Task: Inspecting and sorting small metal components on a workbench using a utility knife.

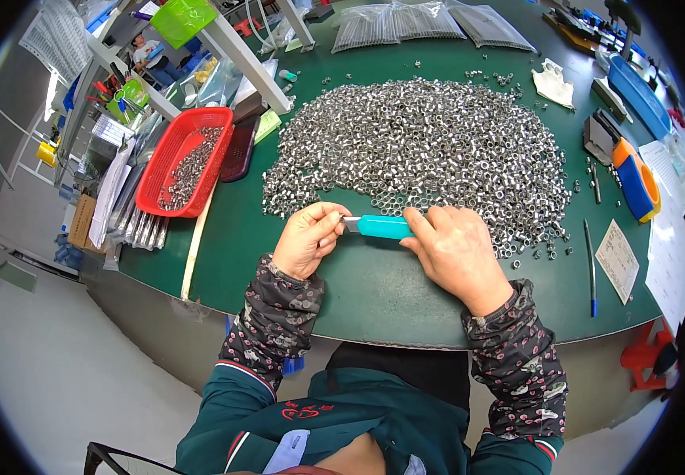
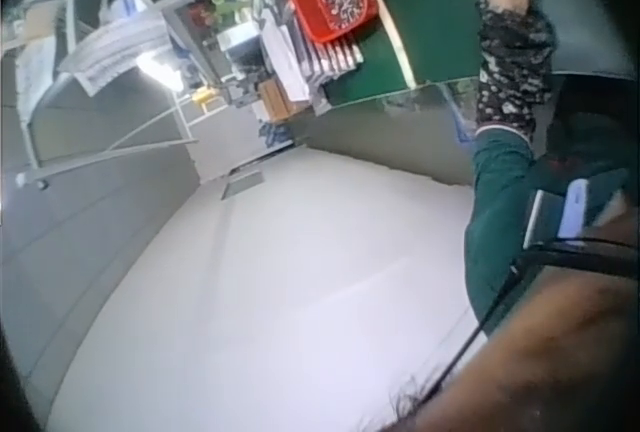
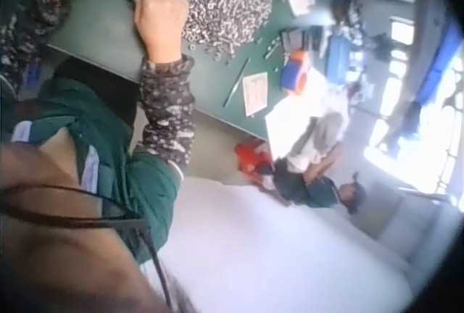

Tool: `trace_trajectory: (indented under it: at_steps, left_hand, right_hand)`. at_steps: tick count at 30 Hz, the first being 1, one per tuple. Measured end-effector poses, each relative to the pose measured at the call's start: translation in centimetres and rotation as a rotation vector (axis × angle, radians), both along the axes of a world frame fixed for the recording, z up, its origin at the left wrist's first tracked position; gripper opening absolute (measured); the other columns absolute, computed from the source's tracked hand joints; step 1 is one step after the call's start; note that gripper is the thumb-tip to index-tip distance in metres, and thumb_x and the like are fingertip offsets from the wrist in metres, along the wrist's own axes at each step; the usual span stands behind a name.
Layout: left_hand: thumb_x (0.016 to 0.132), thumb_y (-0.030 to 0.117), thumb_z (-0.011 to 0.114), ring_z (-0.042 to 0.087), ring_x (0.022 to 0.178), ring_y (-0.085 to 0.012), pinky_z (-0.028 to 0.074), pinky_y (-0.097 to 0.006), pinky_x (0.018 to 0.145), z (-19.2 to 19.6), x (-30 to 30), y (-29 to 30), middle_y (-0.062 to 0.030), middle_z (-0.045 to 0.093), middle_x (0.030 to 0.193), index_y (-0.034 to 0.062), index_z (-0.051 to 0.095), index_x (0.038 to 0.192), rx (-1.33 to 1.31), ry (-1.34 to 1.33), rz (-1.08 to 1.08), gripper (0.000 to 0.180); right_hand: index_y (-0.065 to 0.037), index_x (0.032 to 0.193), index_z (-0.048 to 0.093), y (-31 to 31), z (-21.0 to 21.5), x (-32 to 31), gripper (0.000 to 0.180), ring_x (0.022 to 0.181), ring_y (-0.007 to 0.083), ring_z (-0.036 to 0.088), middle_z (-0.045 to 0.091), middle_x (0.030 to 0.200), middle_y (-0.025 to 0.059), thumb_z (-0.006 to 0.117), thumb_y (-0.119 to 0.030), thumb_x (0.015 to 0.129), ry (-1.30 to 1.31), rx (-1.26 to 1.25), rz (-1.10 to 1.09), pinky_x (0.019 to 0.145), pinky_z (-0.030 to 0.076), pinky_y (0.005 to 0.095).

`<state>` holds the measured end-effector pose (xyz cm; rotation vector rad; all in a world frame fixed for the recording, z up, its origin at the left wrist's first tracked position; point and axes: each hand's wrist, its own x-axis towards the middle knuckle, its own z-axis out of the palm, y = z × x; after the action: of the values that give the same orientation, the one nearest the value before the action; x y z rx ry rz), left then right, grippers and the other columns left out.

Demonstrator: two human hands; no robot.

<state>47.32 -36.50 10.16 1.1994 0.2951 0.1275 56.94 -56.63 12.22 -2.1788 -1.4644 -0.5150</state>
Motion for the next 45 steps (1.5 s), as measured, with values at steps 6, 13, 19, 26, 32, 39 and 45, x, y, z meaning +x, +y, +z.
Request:
trace_trajectory:
  at_steps: [6, 13, 19, 26, 32, 39, 45]
  left_hand:
    - [0.083, 0.011, 0.047, 0.036, 0.046, -0.0005, 0.026, -0.012, 0.037, 0.2, -0.1, 0.2, -0.0003, 0.049, 0.066, 0.0002, 0.052, 0.09, 0.065, 0.032, -0.031, 0.014]
    - [0.083, 0.012, 0.048, 0.035, 0.045, -0.0003, 0.026, -0.013, 0.037, 0.0, 0.0, 0.1, 0.001, 0.049, 0.065, 0.0015, 0.053, 0.088, 0.08, 0.009, -0.028, 0.013]
    - [0.084, 0.013, 0.048, 0.034, 0.045, 0.0002, 0.025, -0.013, 0.037, -0.1, 0.0, -0.2, 0.0022, 0.047, 0.063, 0.0027, 0.053, 0.085, 0.123, -0.011, -0.002, 0.012]
    - [0.084, 0.015, 0.047, 0.032, 0.043, 0.0006, 0.024, -0.013, 0.037, -0.2, -0.1, -0.1, 0.0035, 0.045, 0.06, 0.0036, 0.052, 0.082, 0.153, -0.007, 0.006, 0.013]
    - [0.085, 0.019, 0.046, 0.031, 0.042, 0.0007, 0.023, -0.013, 0.036, -0.1, 0.0, -0.2, 0.0044, 0.042, 0.057, 0.0047, 0.051, 0.076, 0.181, 0.007, -0.01, 0.018]
    - [0.086, 0.024, 0.045, 0.03, 0.042, 0.0007, 0.022, -0.013, 0.036, 0.0, -0.1, 0.2, 0.0045, 0.042, 0.056, 0.0058, 0.05, 0.073, 0.169, 0.047, -0.072, 0.023]
    - [0.086, 0.023, 0.045, 0.029, 0.042, 0.0003, 0.022, -0.013, 0.036, 0.3, -0.3, 0.6, 0.0003, 0.048, 0.062, 0.0052, 0.049, 0.075, 0.024, 0.109, -0.189, 0.021]
  right_hand:
    - [-0.008, 0.092, 0.052, -0.1, 0.3, 0.2, 0.03, 0.057, 0.0189, 0.047, 0.045, 0.063, 0.0039, 0.062, -0.02, 0.066, -0.059, -0.013, 0.001, 0.053, 0.036, 0.0313]
    - [-0.008, 0.093, 0.052, -0.1, 0.1, 0.2, 0.031, 0.057, 0.0195, 0.046, 0.045, 0.064, 0.0043, 0.062, -0.02, 0.066, -0.033, 0.008, 0.012, 0.054, 0.036, 0.0316]
    - [-0.008, 0.093, 0.052, -0.2, 0.2, 0.1, 0.031, 0.057, 0.0195, 0.046, 0.044, 0.064, 0.0043, 0.062, -0.02, 0.066, -0.02, 0.002, 0.013, 0.053, 0.036, 0.0317]
    - [-0.008, 0.092, 0.053, -0.2, 0.2, 0.0, 0.03, 0.057, 0.0193, 0.046, 0.044, 0.064, 0.0042, 0.062, -0.021, 0.066, -0.031, 0.002, 0.013, 0.052, 0.036, 0.0314]
    - [-0.008, 0.092, 0.052, -0.1, 0.3, 0.0, 0.03, 0.057, 0.0191, 0.046, 0.044, 0.064, 0.0039, 0.062, -0.02, 0.066, -0.035, 0.008, 0.021, 0.053, 0.036, 0.0313]
    - [-0.008, 0.093, 0.051, -0.4, 0.7, 0.0, 0.031, 0.059, 0.0183, 0.047, 0.044, 0.064, 0.0038, 0.061, -0.02, 0.066, -0.045, -0.022, 0.042, 0.054, 0.035, 0.0307]
    - [-0.008, 0.094, 0.052, -0.3, 1.2, 0.5, 0.032, 0.063, 0.0174, 0.046, 0.043, 0.066, 0.0036, 0.061, -0.019, 0.065, -0.129, -0.002, 0.046, 0.057, 0.034, 0.0299]
